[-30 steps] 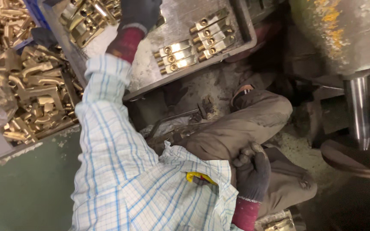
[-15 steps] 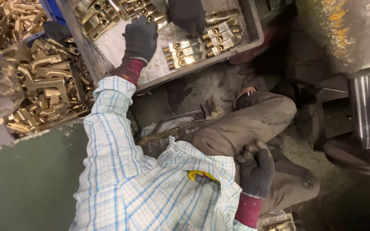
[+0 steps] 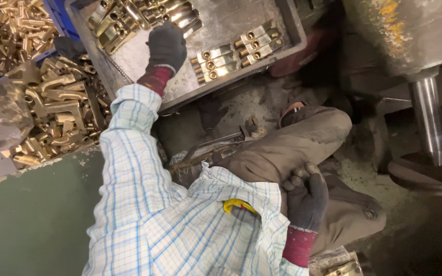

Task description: The person sits on the floor and repeatedly picks up small brass fittings, rubs them with a cloth or abrasive pad, and places them into a tray. The person handles the parts one at a time, rotating them to treat different surfaces.

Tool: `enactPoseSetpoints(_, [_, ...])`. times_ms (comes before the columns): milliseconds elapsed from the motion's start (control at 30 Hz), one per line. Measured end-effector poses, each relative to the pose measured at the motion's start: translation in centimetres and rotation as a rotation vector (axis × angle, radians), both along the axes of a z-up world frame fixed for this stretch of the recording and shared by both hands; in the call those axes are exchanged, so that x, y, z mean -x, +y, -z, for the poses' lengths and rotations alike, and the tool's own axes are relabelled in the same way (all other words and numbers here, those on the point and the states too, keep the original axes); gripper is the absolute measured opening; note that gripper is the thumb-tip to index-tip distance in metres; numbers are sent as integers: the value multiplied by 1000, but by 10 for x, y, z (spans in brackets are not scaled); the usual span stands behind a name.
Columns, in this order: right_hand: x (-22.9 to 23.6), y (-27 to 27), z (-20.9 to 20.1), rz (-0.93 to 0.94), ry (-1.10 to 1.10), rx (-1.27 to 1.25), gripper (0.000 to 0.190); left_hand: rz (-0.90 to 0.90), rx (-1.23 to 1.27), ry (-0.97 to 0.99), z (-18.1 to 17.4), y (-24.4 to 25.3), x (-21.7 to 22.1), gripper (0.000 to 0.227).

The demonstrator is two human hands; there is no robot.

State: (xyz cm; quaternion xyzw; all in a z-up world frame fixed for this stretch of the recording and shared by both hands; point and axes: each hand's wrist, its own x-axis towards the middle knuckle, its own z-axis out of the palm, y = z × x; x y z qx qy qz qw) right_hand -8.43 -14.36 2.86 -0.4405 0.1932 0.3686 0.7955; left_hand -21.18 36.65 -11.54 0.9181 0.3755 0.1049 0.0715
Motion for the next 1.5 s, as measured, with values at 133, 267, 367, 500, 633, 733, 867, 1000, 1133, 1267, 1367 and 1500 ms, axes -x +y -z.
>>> enactPoseSetpoints(133, [1, 10, -13, -180, -452, 214, 26, -35, 126, -208, -35, -26, 7, 14])
enactPoseSetpoints(267, [-6, 32, -32, -562, -1153, 495, 30, 109, 237, -542, -78, -93, -22, 15])
enactPoseSetpoints(367, [-20, 59, -44, -325, -598, 232, 31, 277, 407, -674, -112, -160, -73, 14])
enactPoseSetpoints(500, [-45, 71, -54, -501, -1893, 881, 24, 490, 582, -734, -147, -260, -136, 12])
enactPoseSetpoints(633, [-40, 29, -59, -168, -1550, 1025, 16, 967, 772, -660, -171, -340, -158, 15])
enactPoseSetpoints(733, [-23, -14, -66, -150, -1355, 1107, 8, 1064, 1220, -586, -181, -364, -162, 18])
enactPoseSetpoints(867, [-1, -44, -61, 401, -236, -18, 44, 709, 1661, -329, -174, -350, -173, 22])
enactPoseSetpoints(1000, [12, -56, -55, 283, -279, -332, 51, 782, 1833, -99, -147, -362, -205, 29])
enactPoseSetpoints(1133, [37, -52, -52, -23, -578, 650, 43, 1168, 2140, 60, -127, -391, -227, 38])
enactPoseSetpoints(1267, [35, -54, -43, 330, -21, -975, 56, 1308, 2289, 156, -118, -412, -227, 40])
enactPoseSetpoints(1367, [37, -55, -39, 475, -89, -655, 53, 1260, 2264, 188, -116, -419, -229, 34])
enactPoseSetpoints(1500, [48, -54, -41, 322, -338, 77, 49, 1137, 2304, 153, -120, -418, -232, 27])
